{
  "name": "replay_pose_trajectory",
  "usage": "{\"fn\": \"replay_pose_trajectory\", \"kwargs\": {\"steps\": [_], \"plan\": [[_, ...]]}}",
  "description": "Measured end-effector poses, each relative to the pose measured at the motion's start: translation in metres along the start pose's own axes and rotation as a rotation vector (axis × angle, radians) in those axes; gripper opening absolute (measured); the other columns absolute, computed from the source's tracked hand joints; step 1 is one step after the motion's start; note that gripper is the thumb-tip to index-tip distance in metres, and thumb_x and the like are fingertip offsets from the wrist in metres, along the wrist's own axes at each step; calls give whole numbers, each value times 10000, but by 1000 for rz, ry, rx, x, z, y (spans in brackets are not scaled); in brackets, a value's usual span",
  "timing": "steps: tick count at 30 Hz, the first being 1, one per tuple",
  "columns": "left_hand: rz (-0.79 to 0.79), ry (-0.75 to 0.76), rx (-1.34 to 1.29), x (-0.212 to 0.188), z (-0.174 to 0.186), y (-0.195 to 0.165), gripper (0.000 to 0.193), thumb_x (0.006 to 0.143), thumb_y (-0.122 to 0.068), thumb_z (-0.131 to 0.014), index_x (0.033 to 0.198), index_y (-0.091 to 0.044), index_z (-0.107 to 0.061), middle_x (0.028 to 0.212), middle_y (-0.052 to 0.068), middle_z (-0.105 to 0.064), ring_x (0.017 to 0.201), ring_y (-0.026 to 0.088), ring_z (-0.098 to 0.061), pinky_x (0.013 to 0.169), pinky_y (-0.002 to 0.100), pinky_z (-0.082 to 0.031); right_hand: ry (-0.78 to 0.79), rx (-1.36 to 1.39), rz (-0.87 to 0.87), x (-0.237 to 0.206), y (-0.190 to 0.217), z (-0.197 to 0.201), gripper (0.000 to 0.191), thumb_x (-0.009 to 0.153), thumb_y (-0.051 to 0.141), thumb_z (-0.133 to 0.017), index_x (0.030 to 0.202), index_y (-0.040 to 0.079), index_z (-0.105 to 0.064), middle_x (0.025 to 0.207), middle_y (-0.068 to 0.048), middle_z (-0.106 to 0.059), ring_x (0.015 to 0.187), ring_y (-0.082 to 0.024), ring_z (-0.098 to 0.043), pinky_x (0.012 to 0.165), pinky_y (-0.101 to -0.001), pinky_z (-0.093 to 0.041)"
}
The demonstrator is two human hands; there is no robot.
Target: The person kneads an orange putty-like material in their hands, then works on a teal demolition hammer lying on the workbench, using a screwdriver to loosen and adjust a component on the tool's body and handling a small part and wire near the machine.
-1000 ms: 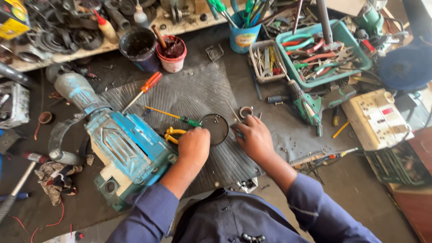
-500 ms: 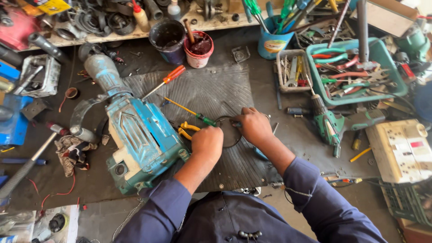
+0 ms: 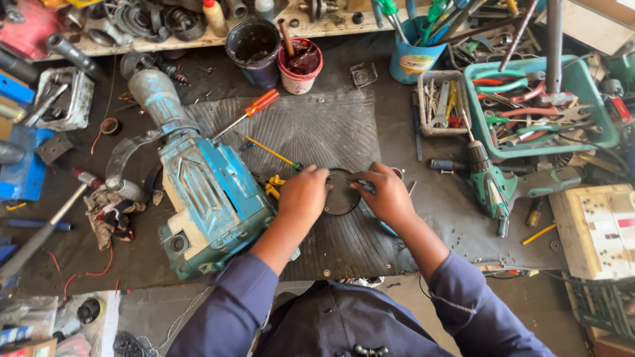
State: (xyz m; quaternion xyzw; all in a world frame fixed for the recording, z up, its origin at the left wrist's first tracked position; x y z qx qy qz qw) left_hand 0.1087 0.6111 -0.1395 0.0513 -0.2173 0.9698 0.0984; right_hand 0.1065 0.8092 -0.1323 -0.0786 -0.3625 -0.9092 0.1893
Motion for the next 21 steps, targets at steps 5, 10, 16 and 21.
{"fn": "replay_pose_trajectory", "kwargs": {"steps": [5, 10, 16, 21], "plan": [[81, 28, 225, 14, -14, -12, 188, 865, -283, -719, 826, -100, -729, 966, 118, -680, 848, 316, -726, 683, 445, -584, -17, -51, -28, -13, 3, 7, 182, 794, 162, -813, 976, 155, -812, 834, -79, -615, 853, -302, -614, 753, -416, -500], [41, -28, 251, 17, -13, -17, 101, 884, -183, -702, 807, -129, -738, 932, 97, -684, 815, 302, -735, 657, 437, -589, 20, 205, -141, -34, -5, 5, 194, 806, 135, -825, 999, 137, -801, 861, -57, -606, 791, -218, -617, 738, -344, -496], [194, 98, -437, -1, 7, -27, 161, 821, -195, -799, 821, -77, -689, 852, 104, -733, 762, 234, -741, 684, 401, -587, -21, 503, -135, -56, -14, 13, 209, 816, 14, -824, 1020, 54, -806, 830, -49, -566, 803, -172, -535, 753, -295, -445], [432, 325, -1499, -60, 10, -48, 270, 872, -94, -743, 1112, -81, -620, 940, 85, -733, 818, 187, -738, 728, 369, -636, -109, 564, 15, -82, -9, 36, 190, 782, -25, -828, 942, 72, -799, 882, -12, -652, 859, -158, -584, 771, -289, -462]]}}
Point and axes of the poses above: each hand's wrist, its own x-axis towards the middle knuckle, its own z-axis out of the back of the hand, y = z × x, the point moved 2 cm from there along x, towards the middle knuckle
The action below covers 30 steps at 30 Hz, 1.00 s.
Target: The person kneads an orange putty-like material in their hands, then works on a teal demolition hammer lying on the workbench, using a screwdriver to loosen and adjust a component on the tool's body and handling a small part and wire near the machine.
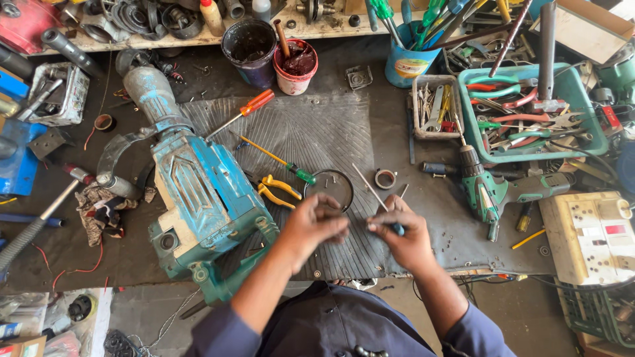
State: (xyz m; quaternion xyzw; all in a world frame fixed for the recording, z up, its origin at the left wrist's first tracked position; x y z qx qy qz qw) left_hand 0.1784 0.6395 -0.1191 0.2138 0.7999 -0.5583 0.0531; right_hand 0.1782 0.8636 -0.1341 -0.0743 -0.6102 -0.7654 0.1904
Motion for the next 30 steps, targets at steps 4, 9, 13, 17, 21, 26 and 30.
{"fn": "replay_pose_trajectory", "kwargs": {"steps": [4, 9, 13, 17, 21, 26, 30], "plan": [[52, 139, -407, -45, -10, 31, 376, 918, -132, -682, 1281, -37, -657, 983, 37, -713, 870, 133, -698, 799, 337, -631, 99, 78, 116, -17, 18, -9, 207, 771, -32, -832, 919, 108, -798, 876, -13, -590, 858, -149, -577, 739, -284, -461], [64, 47, -427, -74, -4, 60, 341, 956, -176, -706, 1228, 27, -676, 966, 35, -716, 843, 128, -679, 739, 335, -605, 123, -37, 176, -27, 35, -40, 222, 744, -27, -833, 927, 91, -794, 816, -29, -555, 793, -169, -562, 686, -295, -441], [30, -31, -366, -93, 9, 68, 314, 920, -139, -744, 1195, 7, -701, 937, 21, -712, 798, 106, -670, 709, 325, -594, 45, -106, 118, -41, 55, -64, 233, 707, -9, -840, 910, 80, -767, 787, -30, -578, 745, -174, -578, 659, -309, -466], [-54, -85, -317, -114, 15, 70, 326, 913, -139, -755, 1204, 1, -707, 921, 44, -720, 734, 122, -679, 670, 286, -570, -6, -188, 127, -56, 76, -83, 219, 708, -24, -806, 901, 63, -748, 788, -55, -604, 730, -193, -614, 649, -313, -486], [-57, -154, -274, -128, 16, 78, 350, 897, -116, -730, 1225, -1, -690, 969, 41, -747, 783, 130, -719, 716, 280, -611, -19, -237, 23, -69, 85, -98, 171, 714, -22, -772, 863, 42, -717, 806, -76, -641, 745, -224, -658, 657, -318, -506], [-217, -146, -49, -135, 20, 85, 326, 943, -92, -725, 1240, 44, -714, 1029, 69, -730, 843, 139, -727, 730, 290, -619, -69, -269, -127, -79, 86, -108, 134, 739, -17, -744, 805, 31, -638, 800, -72, -651, 736, -220, -677, 656, -321, -521], [-85, -196, -238, -136, 27, 91, 323, 928, -114, -723, 1219, 25, -716, 995, 88, -750, 824, 162, -734, 747, 322, -627, -61, -144, -74, -86, 88, -107, 252, 757, -11, -758, 769, 30, -510, 747, -90, -541, 666, -234, -549, 608, -330, -448]]}}
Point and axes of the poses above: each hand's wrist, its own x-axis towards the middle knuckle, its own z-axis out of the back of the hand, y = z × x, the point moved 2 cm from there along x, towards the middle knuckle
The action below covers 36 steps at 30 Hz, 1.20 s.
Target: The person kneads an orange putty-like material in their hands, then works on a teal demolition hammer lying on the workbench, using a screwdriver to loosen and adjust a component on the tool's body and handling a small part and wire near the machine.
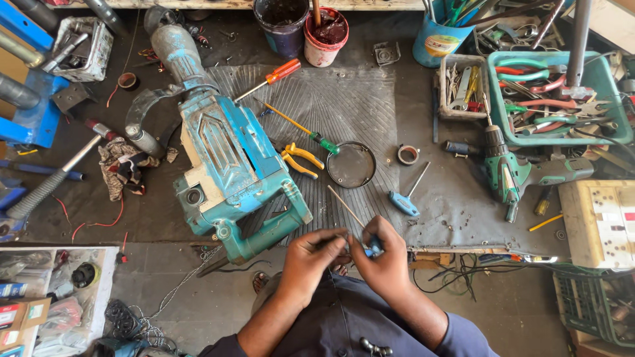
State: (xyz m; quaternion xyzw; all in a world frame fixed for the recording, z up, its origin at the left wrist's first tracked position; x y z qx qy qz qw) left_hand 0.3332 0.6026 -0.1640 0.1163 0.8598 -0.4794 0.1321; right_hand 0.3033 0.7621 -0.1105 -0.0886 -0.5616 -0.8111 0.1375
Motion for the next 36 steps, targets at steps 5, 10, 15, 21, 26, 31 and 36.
{"fn": "replay_pose_trajectory", "kwargs": {"steps": [5, 10, 15, 21, 26, 31, 36], "plan": [[15, -16, -305, 2, 14, -8, 299, 926, -116, -716, 1201, 0, -708, 967, 54, -707, 873, 149, -698, 811, 367, -634, 118, 218, 289, -13, -2, 19, 299, 818, 17, -733, 746, 71, -447, 730, -66, -485, 653, -209, -501, 610, -328, -395], [2, 62, -350, 0, 23, -10, 275, 940, -118, -717, 1191, -6, -711, 981, 66, -700, 873, 140, -680, 803, 356, -622, 164, 277, 276, -24, -13, 25, 304, 847, 27, -718, 733, 71, -440, 724, -61, -487, 655, -199, -500, 609, -329, -387], [-30, 101, -386, 3, 23, -4, 247, 953, -105, -718, 1176, 0, -709, 990, 69, -688, 879, 136, -678, 803, 348, -626, 162, 334, 280, -25, -24, 28, 317, 904, 28, -698, 732, 69, -435, 720, -49, -477, 660, -188, -477, 618, -329, -382], [-38, 125, -351, 8, 24, -1, 251, 935, -89, -718, 1167, 7, -705, 1014, 87, -709, 908, 156, -701, 847, 386, -633, 170, 462, 119, -28, -44, 25, 307, 980, 95, -625, 739, 56, -439, 734, -54, -493, 688, -168, -467, 638, -317, -383], [-48, 140, -283, 9, 25, -4, 235, 935, -78, -713, 1147, 24, -708, 1040, 97, -723, 942, 182, -722, 879, 412, -636, 194, 686, -10, -32, -64, 20, 329, 1016, 128, -601, 750, 60, -420, 760, -59, -479, 726, -169, -440, 667, -323, -383], [-69, 154, -169, 7, 23, -12, 219, 933, -57, -704, 1134, 30, -702, 1046, 102, -730, 965, 205, -739, 912, 416, -643, 181, 1179, -267, -34, -80, 10, 316, 1005, 92, -606, 751, 60, -419, 779, -48, -420, 696, -149, -364, 627, -321, -328], [-84, 120, -50, 6, 21, -20, 227, 914, -53, -724, 1124, 33, -718, 1006, 110, -749, 938, 230, -769, 855, 370, -637, 192, 1168, -324, -36, -82, 10, 306, 999, 96, -595, 756, 64, -411, 772, -43, -395, 684, -146, -339, 613, -319, -305]]}}
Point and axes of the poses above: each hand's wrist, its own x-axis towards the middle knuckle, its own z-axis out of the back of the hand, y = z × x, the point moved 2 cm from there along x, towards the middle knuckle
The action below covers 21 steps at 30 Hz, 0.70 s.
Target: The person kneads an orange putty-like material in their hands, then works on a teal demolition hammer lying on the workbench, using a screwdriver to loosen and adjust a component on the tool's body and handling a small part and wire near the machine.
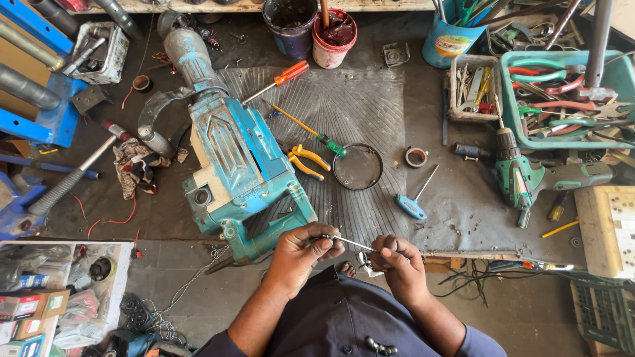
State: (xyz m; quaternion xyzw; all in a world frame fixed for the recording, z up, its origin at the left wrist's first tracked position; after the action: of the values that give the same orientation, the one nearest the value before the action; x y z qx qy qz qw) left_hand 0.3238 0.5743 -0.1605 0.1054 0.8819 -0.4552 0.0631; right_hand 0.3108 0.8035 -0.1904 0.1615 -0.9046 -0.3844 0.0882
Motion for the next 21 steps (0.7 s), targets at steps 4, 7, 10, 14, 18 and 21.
{"fn": "replay_pose_trajectory", "kwargs": {"steps": [4, 7, 10, 14, 18, 21], "plan": [[6, -37, 43, 0, -1, -2, 234, 910, -53, -736, 1125, 39, -729, 971, 127, -772, 919, 226, -774, 847, 345, -635, 50, -111, 28, -2, 1, -1, 308, 1000, 104, -598, 755, 67, -415, 769, -46, -404, 694, -160, -354, 625, -329, -313], [-7, -45, 95, -1, -3, -3, 251, 915, -48, -738, 1148, 46, -733, 976, 120, -766, 901, 227, -771, 824, 332, -627, 47, -49, 4, -2, -1, -1, 308, 996, 119, -607, 764, 79, -409, 761, -32, -386, 695, -151, -348, 626, -325, -311], [-103, 45, 185, -4, -7, -8, 278, 948, -45, -749, 1204, 63, -736, 1004, 126, -752, 908, 214, -753, 792, 321, -597, -32, 148, -110, -1, -7, 1, 292, 973, 115, -616, 773, 86, -405, 734, -20, -360, 661, -137, -332, 589, -307, -290], [-36, -12, 158, -3, -11, -12, 302, 931, -87, -716, 1207, 34, -720, 1047, 99, -754, 907, 190, -766, 830, 340, -646, 13, 230, -182, -1, -9, -7, 298, 1002, 118, -606, 784, 83, -406, 764, -24, -373, 679, -140, -344, 595, -307, -298], [21, -202, 58, 0, -8, -14, 321, 935, -154, -672, 1219, -11, -719, 1011, 80, -759, 742, 110, -680, 738, 332, -652, 171, -462, 32, -4, 2, -28, 231, 928, 68, -662, 908, 64, -432, 869, -47, -433, 754, -187, -415, 674, -356, -381], [14, -319, 227, 7, 3, -19, 344, 963, -205, -658, 1239, -16, -737, 981, 90, -757, 638, 90, -594, 632, 318, -597, 346, -1052, 189, 7, 6, -47, 259, 861, 48, -669, 1018, 65, -463, 958, -69, -514, 831, -256, -537, 735, -404, -467]]}}
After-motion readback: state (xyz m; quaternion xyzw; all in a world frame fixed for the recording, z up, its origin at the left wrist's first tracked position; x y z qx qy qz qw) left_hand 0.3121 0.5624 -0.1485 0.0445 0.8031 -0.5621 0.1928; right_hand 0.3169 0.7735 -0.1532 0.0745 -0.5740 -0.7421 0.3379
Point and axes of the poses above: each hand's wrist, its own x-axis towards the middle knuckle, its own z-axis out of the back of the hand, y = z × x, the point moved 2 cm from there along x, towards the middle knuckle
